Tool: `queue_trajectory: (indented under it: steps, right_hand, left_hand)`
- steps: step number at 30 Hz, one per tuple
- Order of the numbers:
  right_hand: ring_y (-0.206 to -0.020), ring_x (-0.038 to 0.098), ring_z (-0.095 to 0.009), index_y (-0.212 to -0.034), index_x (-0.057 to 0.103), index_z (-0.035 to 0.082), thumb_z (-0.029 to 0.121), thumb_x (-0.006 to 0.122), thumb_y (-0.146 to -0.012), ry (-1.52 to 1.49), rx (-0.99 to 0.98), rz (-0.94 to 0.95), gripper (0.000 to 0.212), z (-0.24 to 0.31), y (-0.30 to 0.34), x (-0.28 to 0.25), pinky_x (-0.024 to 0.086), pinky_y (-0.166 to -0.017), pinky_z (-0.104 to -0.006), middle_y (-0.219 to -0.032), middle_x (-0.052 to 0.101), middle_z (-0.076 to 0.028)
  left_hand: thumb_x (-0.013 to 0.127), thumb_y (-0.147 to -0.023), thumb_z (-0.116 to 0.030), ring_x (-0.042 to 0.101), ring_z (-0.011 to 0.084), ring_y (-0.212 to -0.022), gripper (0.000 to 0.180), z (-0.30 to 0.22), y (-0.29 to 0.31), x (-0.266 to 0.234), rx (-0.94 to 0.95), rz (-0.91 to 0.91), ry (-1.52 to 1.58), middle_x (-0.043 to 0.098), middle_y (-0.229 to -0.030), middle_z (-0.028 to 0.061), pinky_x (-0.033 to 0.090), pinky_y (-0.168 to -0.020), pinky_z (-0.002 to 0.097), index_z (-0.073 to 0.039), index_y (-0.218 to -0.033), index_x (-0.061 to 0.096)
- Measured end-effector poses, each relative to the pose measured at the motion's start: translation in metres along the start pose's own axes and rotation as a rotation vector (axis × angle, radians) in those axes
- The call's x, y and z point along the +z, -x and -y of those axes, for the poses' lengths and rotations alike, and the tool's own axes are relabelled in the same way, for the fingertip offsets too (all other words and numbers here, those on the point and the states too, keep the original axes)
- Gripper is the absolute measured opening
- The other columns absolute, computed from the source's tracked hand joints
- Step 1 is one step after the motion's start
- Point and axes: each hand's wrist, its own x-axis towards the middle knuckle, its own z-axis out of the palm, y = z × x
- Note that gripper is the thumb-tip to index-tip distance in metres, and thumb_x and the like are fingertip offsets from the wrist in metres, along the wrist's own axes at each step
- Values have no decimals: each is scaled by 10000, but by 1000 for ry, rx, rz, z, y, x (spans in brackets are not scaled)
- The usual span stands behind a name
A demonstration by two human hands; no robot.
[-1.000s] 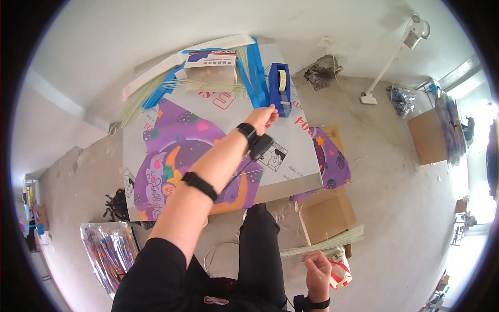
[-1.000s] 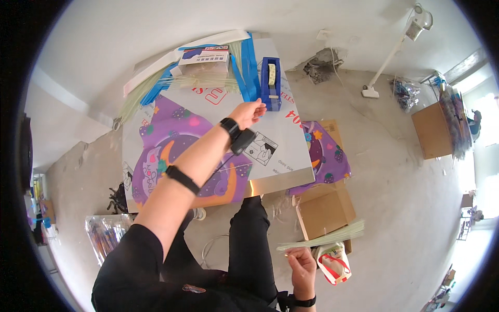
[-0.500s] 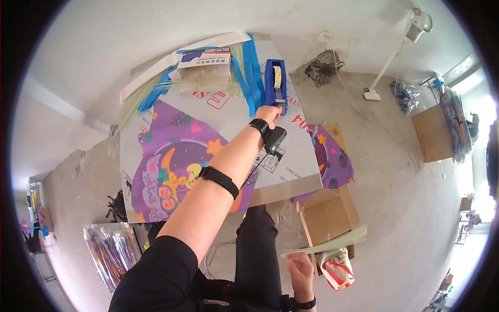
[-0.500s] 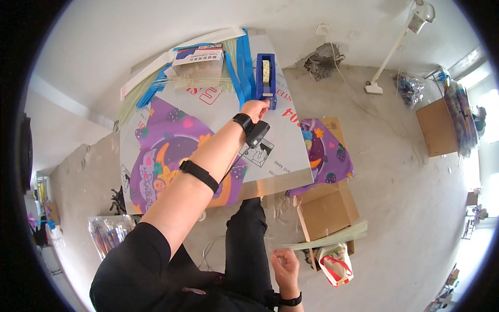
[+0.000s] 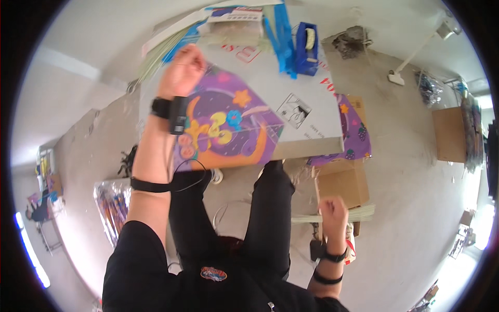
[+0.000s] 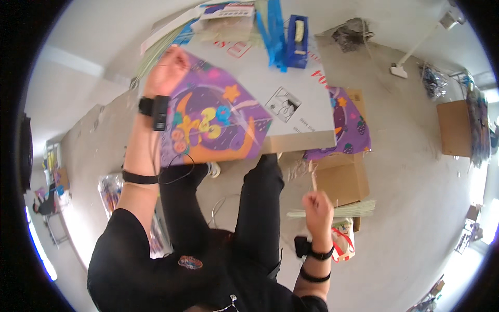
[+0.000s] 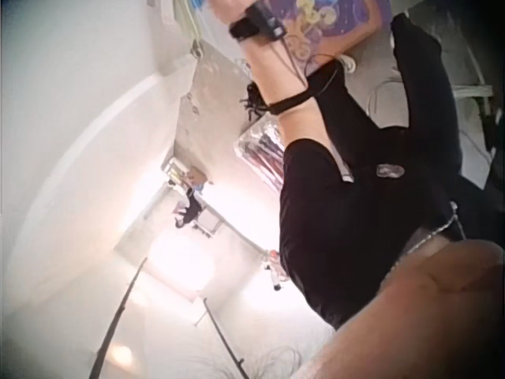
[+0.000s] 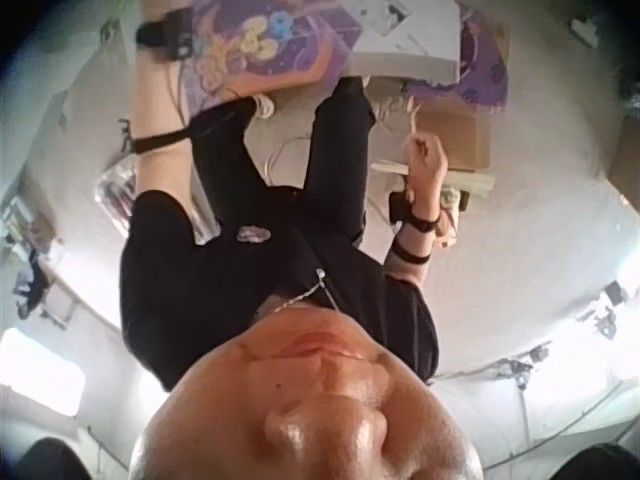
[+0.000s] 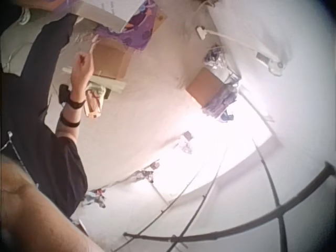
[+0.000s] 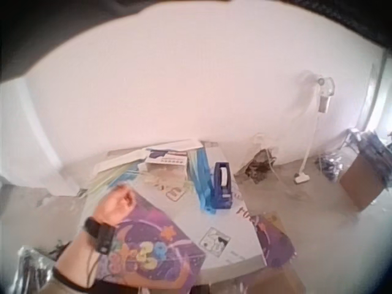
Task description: The person unfolds a purple kite sail on a table, smooths it out, and inserts a thin rod into the sail's pockets. They then pull tape from a dispenser and apply pieces to secure the rod to the sail.
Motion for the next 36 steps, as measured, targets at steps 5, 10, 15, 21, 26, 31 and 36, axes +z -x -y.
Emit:
queue_trajectory:
  steps: [5, 10, 15, 21, 26, 31, 36]
  right_hand:
    - [-645, 524, -104, -874, 621, 12, 10, 607, -826, -79, -215, 143, 50, 43, -71, 26, 433, -604, -244, -711, 569, -38]
    - [-641, 518, -100, -948, 637, 18, 16, 620, -832, -42, -220, 232, 117, 74, -126, 55, 430, -602, -244, -687, 563, -28]
    - [-640, 528, -114, -895, 633, 0, 48, 644, -820, 177, -311, 270, 90, 70, -170, 67, 442, -613, -268, -696, 583, -48]
    - [-756, 608, -178, -872, 635, -1, 99, 667, -804, 244, -349, 180, 125, 35, -203, 72, 469, -717, -290, -789, 649, -98]
    - [-759, 555, -99, -924, 657, 0, 66, 632, -829, 82, -86, 332, 119, 20, -217, 89, 445, -714, -247, -805, 629, -17]
    - [-727, 506, -77, -999, 666, 22, 52, 610, -851, -108, 4, 194, 162, -4, -218, 101, 417, -672, -222, -807, 597, 13]
    - [-729, 480, -78, -1013, 644, 21, 55, 611, -859, -111, 20, 191, 161, -13, -229, 108, 399, -671, -221, -798, 568, 22]
  left_hand:
    - [640, -878, -37, 583, 142, -834, 96, -105, 135, -20, 298, -277, -197, 616, -884, 26, 453, -811, 286, -71, -963, 613]
    - [616, -901, -53, 573, 129, -866, 170, -106, 241, -47, 417, -388, -231, 597, -940, 10, 442, -827, 279, -84, -1062, 569]
    - [604, -917, -79, 570, 95, -848, 181, -62, 275, -99, 373, -528, -182, 602, -943, -18, 451, -823, 270, -95, -1094, 567]
    - [657, -900, -152, 580, 67, -727, 76, -13, 256, -144, 282, -754, -279, 623, -815, -35, 460, -640, 228, -117, -951, 614]
    - [672, -884, -116, 547, 57, -688, 91, -5, 246, -179, 331, -813, -364, 617, -805, -24, 427, -580, 204, -103, -950, 611]
    - [666, -875, -75, 553, 67, -694, 127, 10, 238, -182, 345, -846, -423, 619, -839, -13, 425, -582, 202, -81, -990, 613]
    - [690, -858, -80, 549, 58, -700, 150, 10, 235, -178, 296, -870, -428, 623, -831, -11, 417, -599, 192, -55, -990, 622]
